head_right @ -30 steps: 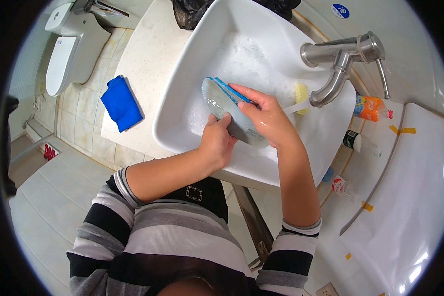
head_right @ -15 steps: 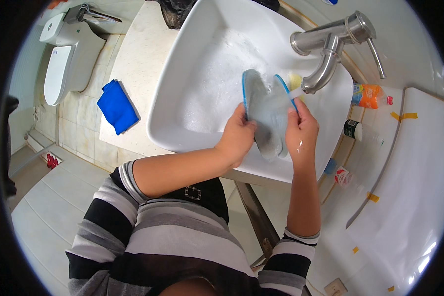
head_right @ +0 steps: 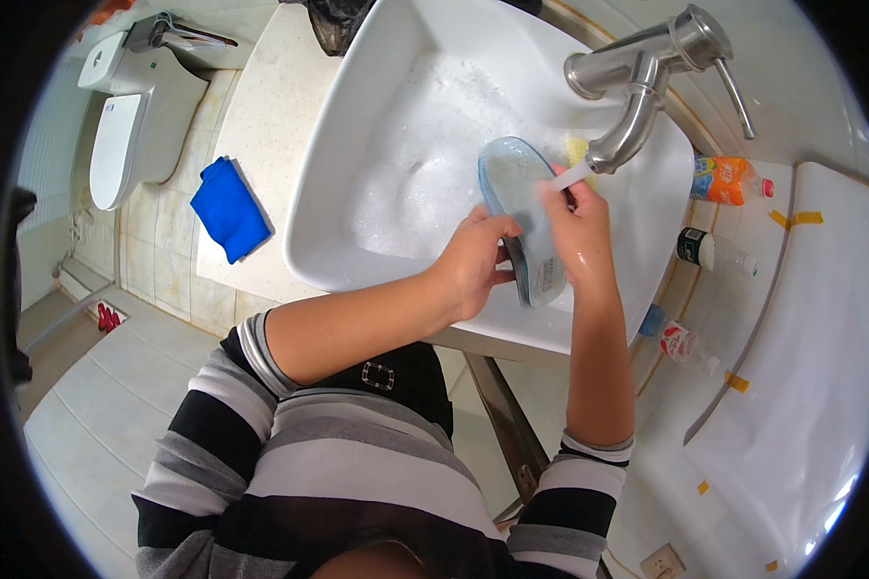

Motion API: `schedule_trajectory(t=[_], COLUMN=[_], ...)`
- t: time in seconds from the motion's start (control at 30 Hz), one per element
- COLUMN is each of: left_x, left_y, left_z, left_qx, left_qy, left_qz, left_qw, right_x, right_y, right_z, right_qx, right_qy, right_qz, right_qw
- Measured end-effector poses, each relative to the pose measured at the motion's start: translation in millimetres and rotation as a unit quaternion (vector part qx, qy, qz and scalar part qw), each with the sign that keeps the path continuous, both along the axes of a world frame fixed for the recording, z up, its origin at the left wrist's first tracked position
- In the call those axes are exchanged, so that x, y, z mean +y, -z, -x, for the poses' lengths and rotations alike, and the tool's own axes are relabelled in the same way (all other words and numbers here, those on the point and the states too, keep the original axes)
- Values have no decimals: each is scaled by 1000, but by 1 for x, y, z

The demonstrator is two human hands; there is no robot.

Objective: The person scrubs two light-blue shoe insoles in a sink using a brush and running water, then rinses them and applies a white cleaning liquid from a bottle. The insoles are handled one at a time and rinsed under the tap.

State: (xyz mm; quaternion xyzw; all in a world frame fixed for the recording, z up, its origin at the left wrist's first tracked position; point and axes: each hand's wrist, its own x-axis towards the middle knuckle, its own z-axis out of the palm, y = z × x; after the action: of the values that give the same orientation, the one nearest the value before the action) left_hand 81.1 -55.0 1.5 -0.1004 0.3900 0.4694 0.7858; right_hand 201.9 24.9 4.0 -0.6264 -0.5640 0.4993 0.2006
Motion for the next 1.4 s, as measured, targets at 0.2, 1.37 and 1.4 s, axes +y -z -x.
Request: schedule_trajectory(t=[0.2, 1.37, 1.4], left_x=[-10, 3, 2], left_y=[-2, 9, 9], left_z=[9, -6, -1], left_qx=[17, 95, 118], left_qy=[-65, -50, -40], left_qz=[12, -15, -7], left_qw=[998, 994, 992], right_x=[-4, 7, 7], right_y=[1, -24, -21], right_z=[28, -5, -1], right_qx=[-49, 136, 135], right_qy=[-134, 35, 40], right_qz=[10, 143, 151], right_qw=[990, 980, 979])
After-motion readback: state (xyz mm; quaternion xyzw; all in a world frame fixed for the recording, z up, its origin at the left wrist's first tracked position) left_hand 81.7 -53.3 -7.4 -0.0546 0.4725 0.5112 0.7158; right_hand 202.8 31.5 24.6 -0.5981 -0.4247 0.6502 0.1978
